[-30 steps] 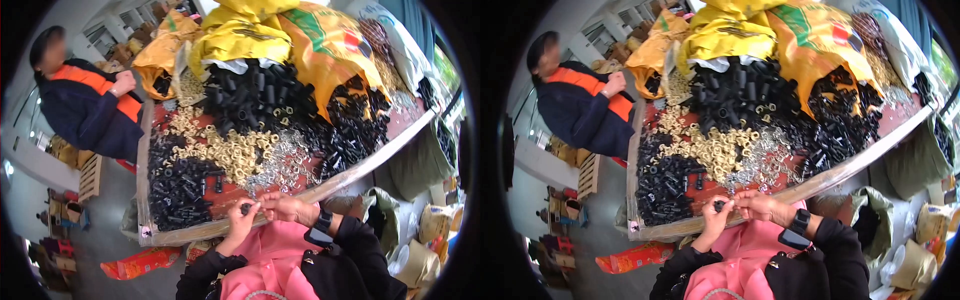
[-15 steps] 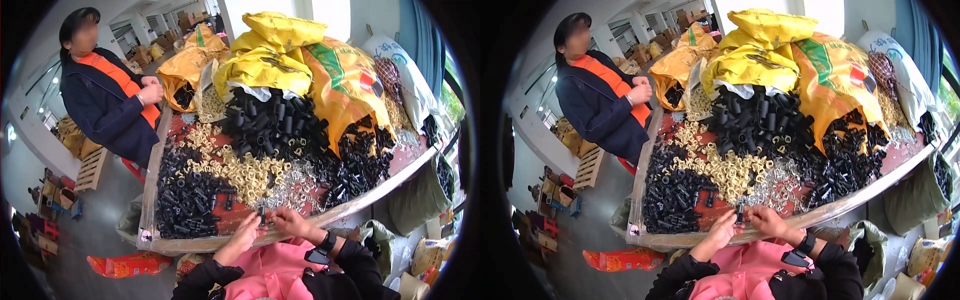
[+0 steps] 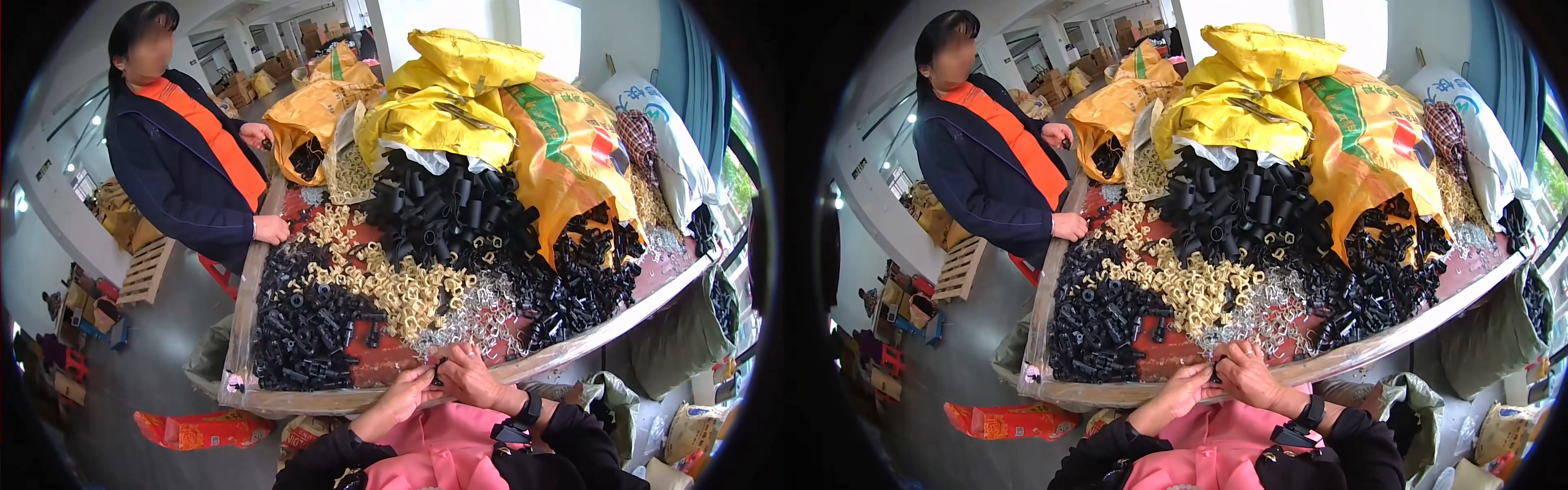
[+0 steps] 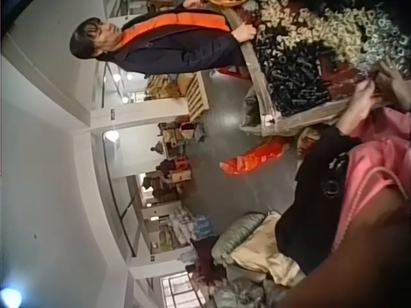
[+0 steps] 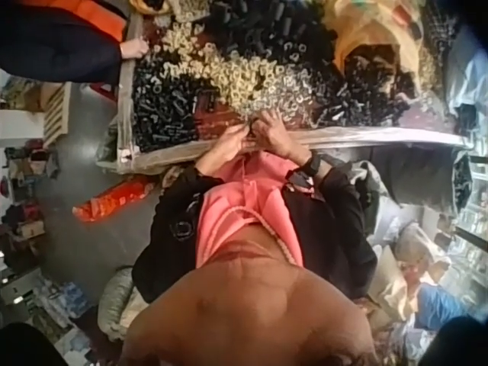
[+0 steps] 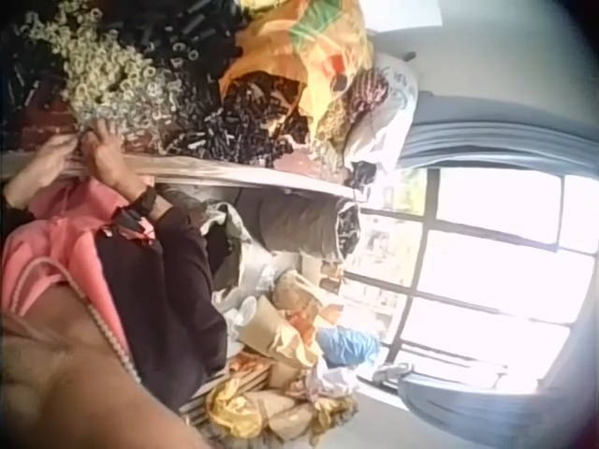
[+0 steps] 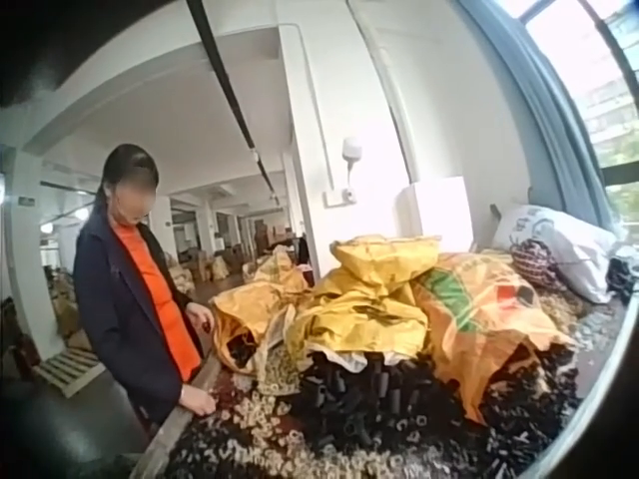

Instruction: The person assembles components by hand, picking up a black plastic housing, a beige plastic clip, and a metal spring. They fit the beige clip and metal spring into the black housing before placing the completed assembly back on the table.

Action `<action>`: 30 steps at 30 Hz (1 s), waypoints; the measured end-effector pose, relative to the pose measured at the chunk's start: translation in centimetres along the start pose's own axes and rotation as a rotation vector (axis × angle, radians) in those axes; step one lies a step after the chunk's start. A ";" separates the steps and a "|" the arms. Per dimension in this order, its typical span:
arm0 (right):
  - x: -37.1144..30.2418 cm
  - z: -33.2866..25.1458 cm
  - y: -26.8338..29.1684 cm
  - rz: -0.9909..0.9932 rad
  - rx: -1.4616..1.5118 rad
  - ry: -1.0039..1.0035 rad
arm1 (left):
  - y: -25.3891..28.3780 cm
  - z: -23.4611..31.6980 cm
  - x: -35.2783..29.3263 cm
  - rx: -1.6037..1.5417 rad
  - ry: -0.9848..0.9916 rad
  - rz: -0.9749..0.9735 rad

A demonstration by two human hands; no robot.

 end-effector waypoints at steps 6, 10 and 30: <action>-0.3 -0.9 0.7 -0.062 0.069 -0.034 | -1.8 -0.1 -1.5 0.048 0.004 -0.038; 0.1 -0.7 1.0 0.021 0.135 -0.042 | -2.3 0.4 -1.9 0.038 -0.016 -0.032; 0.4 16.4 4.4 -0.028 -0.379 -0.434 | 1.8 3.5 1.8 -0.116 -0.040 -0.007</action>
Point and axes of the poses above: each hand's wrist, its own x-axis towards the middle knuckle, its own y-axis out of the back of the hand, z = x × y, the point moved 6 cm from there along x, towards the middle knuckle, and after that the axes turned 12 degrees about x, right-handed, at the moved point
